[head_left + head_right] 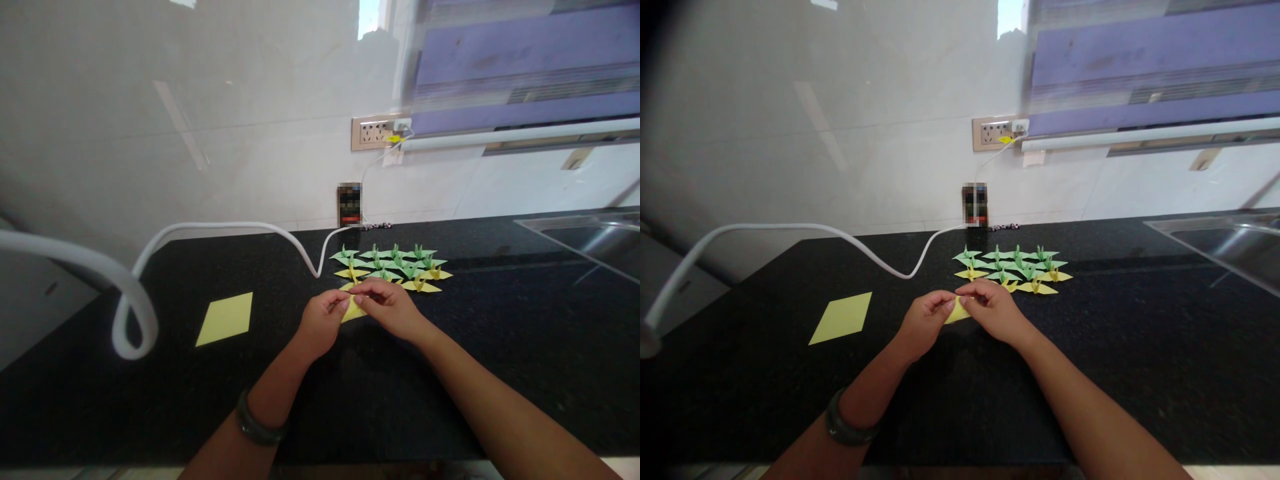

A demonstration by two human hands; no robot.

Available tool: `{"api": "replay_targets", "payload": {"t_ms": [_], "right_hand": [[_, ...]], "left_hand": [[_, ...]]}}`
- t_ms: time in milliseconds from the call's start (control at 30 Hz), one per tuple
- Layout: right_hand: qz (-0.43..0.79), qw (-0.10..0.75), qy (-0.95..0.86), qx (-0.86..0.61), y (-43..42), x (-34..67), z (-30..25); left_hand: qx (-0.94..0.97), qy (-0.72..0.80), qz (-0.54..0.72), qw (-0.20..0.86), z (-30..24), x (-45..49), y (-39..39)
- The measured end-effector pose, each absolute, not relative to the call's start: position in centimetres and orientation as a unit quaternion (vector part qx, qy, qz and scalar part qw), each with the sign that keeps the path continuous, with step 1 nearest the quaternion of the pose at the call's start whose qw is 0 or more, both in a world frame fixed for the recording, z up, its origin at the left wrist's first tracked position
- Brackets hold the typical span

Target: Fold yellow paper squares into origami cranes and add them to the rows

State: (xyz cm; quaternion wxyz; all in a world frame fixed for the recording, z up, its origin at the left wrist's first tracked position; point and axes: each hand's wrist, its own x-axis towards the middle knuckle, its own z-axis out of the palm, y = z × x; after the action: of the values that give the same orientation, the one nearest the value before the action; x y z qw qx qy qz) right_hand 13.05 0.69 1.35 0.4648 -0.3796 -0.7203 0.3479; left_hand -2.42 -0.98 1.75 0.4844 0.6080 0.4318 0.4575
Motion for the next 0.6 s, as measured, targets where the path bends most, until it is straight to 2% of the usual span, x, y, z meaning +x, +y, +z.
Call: {"api": "replay_targets", "payload": {"t_ms": [133,600], "right_hand": [[0.330,0.467,-0.740,-0.355,0.70,13.03,1.51],[0.351,0.447,-0.729,-0.382,0.34,12.88,1.58]], "left_hand": [[0.587,0.435,0.445,0.518,1.43,-2.37,-0.93],[0.632,0.465,0.438,0.439,1.31,-2.64,-0.92]]}}
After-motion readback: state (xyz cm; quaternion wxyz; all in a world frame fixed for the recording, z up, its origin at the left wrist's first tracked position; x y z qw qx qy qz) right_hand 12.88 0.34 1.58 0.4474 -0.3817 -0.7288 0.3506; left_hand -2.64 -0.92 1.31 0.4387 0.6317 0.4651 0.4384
